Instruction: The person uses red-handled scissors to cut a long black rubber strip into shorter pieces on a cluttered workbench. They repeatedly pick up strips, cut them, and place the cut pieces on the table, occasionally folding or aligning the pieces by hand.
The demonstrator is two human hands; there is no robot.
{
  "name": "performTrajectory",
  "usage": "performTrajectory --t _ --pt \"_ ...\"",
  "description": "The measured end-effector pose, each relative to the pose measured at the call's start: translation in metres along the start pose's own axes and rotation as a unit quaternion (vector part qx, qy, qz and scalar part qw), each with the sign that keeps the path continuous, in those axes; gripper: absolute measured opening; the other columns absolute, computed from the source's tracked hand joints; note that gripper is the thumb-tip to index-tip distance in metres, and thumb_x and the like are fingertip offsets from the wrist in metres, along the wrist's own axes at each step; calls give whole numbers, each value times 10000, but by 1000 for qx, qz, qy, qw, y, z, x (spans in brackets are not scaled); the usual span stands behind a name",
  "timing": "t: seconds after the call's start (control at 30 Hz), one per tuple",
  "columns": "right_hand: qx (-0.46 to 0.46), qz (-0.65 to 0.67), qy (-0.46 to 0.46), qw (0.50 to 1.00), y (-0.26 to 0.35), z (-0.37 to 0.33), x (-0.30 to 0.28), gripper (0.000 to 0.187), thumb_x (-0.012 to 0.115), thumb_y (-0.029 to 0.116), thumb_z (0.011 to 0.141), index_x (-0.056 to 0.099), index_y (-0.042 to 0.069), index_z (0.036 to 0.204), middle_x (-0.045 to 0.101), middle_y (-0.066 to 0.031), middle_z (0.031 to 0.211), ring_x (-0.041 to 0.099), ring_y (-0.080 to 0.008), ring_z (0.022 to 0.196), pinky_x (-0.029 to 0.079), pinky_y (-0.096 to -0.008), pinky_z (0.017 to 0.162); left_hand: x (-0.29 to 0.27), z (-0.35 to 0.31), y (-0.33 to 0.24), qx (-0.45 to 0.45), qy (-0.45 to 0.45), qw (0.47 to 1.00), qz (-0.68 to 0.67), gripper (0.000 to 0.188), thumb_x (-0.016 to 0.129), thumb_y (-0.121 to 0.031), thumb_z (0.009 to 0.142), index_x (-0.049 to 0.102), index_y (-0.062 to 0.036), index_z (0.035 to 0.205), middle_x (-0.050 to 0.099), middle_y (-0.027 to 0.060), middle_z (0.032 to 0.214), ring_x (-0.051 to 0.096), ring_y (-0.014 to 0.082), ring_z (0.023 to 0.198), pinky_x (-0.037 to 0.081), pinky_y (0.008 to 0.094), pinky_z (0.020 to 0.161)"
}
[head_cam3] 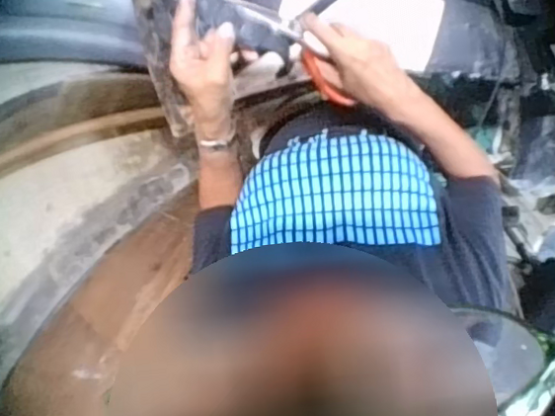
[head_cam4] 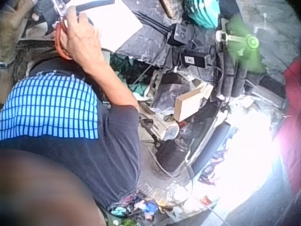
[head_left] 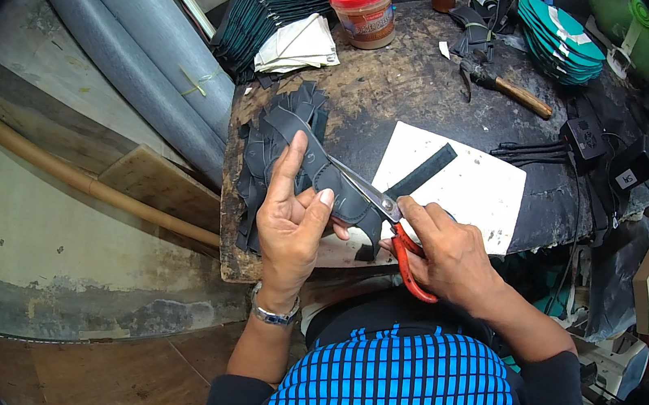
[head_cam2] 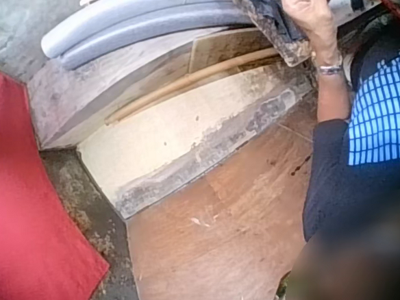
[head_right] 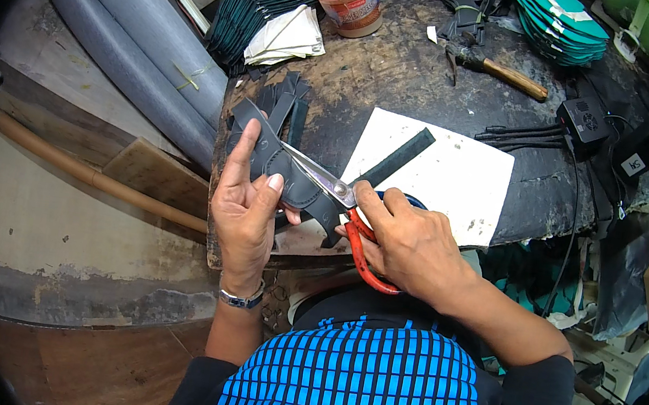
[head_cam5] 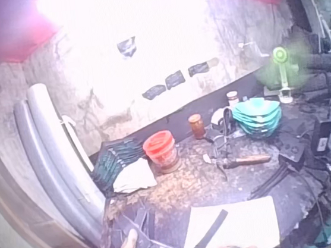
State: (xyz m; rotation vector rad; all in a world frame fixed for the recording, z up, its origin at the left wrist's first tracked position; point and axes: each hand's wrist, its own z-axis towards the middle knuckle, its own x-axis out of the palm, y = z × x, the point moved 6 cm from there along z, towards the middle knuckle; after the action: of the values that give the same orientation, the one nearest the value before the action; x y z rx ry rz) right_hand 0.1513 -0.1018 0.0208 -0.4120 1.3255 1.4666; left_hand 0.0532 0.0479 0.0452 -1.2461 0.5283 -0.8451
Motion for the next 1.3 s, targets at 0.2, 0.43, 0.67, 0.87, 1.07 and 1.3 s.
performTrajectory --t 0.2,0.43,0.67,0.87,1.07,1.3 --pt "61 224 16 973 -10 3 1 460 687 371 864 554 27 1138 614 -128 707 621 -252 575 485 -365 546 2 2 -2 9 -4 999 -34 630 480 37 928 174 42 1477 512 181 1260 598 73 721 515 198 551" --pt "146 437 201 865 -12 -9 -2 447 563 449 939 545 50 1139 537 -18 676 521 -135 598 428 -279 594 -21 12 -3 45 -10 991 -123 622 508 21 921 222 9 1473 396 201 1443 609 65 697 498 181 517" --pt "116 449 277 841 -4 -17 -4 410 543 419 952 529 66 1161 545 -26 686 532 -132 642 432 -297 618 -36 13 8 32 -20 990 -138 528 514 41 911 356 27 1414 488 197 1358 618 85 833 545 214 671" --pt "103 426 253 863 -5 -19 1 421 540 423 953 513 65 1173 548 -35 709 526 -136 634 430 -299 615 -33 10 4 21 1 973 -228 614 561 77 817 348 63 1393 464 199 1350 598 163 1050 545 295 899" --pt "145 542 343 753 -7 -27 13 537 480 523 935 493 44 1177 449 9 679 476 -95 559 385 -256 525 -38 8 5 2 9 969 -245 713 572 110 772 292 36 1423 425 179 1373 592 182 1094 549 304 916" --pt "126 594 327 724 4 -22 17 530 460 504 952 490 29 1185 417 16 678 454 -90 557 373 -251 525 -31 3 7 5 44 979 -201 741 557 127 778 266 6 1448 370 159 1427 560 197 1145 547 298 896"
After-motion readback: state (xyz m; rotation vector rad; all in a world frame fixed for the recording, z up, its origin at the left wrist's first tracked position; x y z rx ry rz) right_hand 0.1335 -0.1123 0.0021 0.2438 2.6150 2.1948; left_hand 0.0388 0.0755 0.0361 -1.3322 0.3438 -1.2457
